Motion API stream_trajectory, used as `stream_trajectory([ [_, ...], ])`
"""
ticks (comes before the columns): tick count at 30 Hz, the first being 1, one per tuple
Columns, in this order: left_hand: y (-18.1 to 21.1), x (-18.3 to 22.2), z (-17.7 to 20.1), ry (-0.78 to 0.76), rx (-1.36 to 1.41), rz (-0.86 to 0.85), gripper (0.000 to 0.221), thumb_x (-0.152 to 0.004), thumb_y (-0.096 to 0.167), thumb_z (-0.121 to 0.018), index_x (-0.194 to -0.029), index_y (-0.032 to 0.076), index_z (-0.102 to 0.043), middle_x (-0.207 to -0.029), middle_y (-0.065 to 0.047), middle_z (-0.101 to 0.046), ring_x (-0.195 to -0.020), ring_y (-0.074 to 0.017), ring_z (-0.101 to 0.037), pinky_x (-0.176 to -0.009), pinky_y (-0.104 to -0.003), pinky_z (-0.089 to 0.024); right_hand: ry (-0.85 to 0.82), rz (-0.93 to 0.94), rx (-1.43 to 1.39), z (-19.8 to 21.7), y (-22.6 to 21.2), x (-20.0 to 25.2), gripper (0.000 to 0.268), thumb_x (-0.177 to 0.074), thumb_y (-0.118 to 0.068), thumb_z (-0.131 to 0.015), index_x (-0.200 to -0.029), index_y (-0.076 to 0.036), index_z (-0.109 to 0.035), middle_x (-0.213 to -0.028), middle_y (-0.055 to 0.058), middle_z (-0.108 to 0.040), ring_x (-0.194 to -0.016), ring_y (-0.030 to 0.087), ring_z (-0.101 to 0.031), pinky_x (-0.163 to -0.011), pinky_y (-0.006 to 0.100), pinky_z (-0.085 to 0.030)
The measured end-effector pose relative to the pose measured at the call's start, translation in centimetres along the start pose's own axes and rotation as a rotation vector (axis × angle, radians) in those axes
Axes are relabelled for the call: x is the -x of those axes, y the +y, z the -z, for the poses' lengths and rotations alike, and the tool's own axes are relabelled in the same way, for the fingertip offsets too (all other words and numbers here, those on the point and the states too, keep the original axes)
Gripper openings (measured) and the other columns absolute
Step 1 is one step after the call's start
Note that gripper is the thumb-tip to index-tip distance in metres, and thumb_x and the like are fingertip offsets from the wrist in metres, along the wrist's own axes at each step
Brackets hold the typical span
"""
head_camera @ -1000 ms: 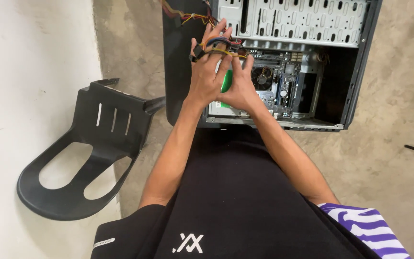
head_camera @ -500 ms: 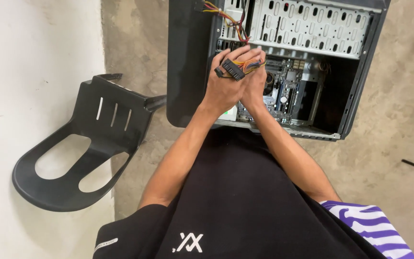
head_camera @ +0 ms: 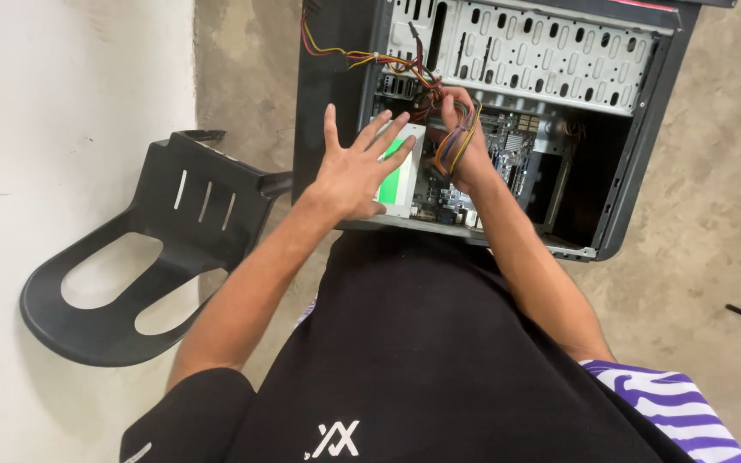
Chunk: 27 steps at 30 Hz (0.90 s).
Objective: The person is disassembling a desktop computer by unscrewing and removing the power supply unit, cleaning it, and then working on internal components.
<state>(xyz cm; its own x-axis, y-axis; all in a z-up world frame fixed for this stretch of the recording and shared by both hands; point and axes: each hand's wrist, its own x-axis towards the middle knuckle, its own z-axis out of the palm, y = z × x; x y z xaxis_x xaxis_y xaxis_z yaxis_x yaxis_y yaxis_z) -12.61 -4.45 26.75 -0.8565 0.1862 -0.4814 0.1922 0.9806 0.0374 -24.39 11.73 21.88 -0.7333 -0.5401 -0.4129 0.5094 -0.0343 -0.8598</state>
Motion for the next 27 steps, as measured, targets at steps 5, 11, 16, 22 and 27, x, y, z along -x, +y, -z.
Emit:
stream_trajectory([
  [5, -0.5, -1.2, 0.5, -0.085, -0.058, -0.046, 0.128, -0.070, 0.075, -0.069, -0.165, 0.029, 0.005, -0.172, -0.003, 0.017, -0.159, -0.0246, 0.009, -0.104, -0.087, 0.009, 0.081, -0.202, 0.046, -0.1, -0.4, -0.4, 0.050, -0.093, -0.059, -0.045, -0.133, -0.030, -0.047, -0.143, 0.000, -0.049, -0.130, 0.020, -0.050, -0.084, 0.047, -0.057],
  [11, -0.9, -1.6, -0.2, -0.026, -0.088, -0.052, 0.119, -0.072, 0.088, -0.051, -0.164, 0.034, 0.000, -0.173, -0.002, 0.011, -0.159, -0.0211, 0.005, -0.104, -0.084, 0.018, -0.181, -0.023, -0.020, -0.2, 2.9, 0.2, 0.054, -0.098, -0.011, -0.070, -0.137, -0.025, -0.037, -0.124, 0.007, -0.050, -0.058, 0.012, -0.045, -0.050, 0.028, -0.042],
  [16, -1.5, -2.1, -1.7, 0.085, -0.116, -0.064, 0.133, -0.057, 0.095, -0.060, -0.164, 0.031, -0.013, -0.174, -0.004, 0.005, -0.159, -0.0213, 0.000, -0.104, -0.086, 0.017, -0.306, 0.052, 0.038, 0.7, 3.3, -1.2, 0.059, -0.100, -0.017, -0.074, -0.146, -0.021, -0.037, -0.096, 0.003, -0.055, -0.074, 0.009, -0.055, -0.066, 0.026, -0.053],
  [22, -0.9, -2.9, -1.6, 0.116, -0.209, -0.010, 0.155, -0.050, 0.103, -0.056, -0.165, 0.015, 0.000, -0.174, -0.002, 0.004, -0.158, -0.0218, -0.005, -0.104, -0.086, 0.017, -0.151, -0.166, 0.035, 1.5, 2.8, -2.1, 0.031, -0.104, -0.030, -0.062, -0.132, -0.025, -0.049, -0.099, 0.000, -0.056, -0.042, 0.014, -0.038, -0.032, 0.037, -0.044],
  [27, -0.5, -3.3, 0.7, -0.087, -0.140, -0.013, 0.149, -0.053, 0.061, -0.082, -0.164, 0.014, 0.005, -0.173, -0.009, 0.006, -0.158, -0.0326, -0.003, -0.102, -0.088, 0.013, -0.302, 0.234, -0.013, 2.6, 4.5, -3.2, 0.039, -0.102, -0.028, -0.072, -0.130, -0.010, -0.052, -0.123, 0.006, -0.061, -0.118, 0.018, -0.057, -0.108, 0.033, -0.045],
])
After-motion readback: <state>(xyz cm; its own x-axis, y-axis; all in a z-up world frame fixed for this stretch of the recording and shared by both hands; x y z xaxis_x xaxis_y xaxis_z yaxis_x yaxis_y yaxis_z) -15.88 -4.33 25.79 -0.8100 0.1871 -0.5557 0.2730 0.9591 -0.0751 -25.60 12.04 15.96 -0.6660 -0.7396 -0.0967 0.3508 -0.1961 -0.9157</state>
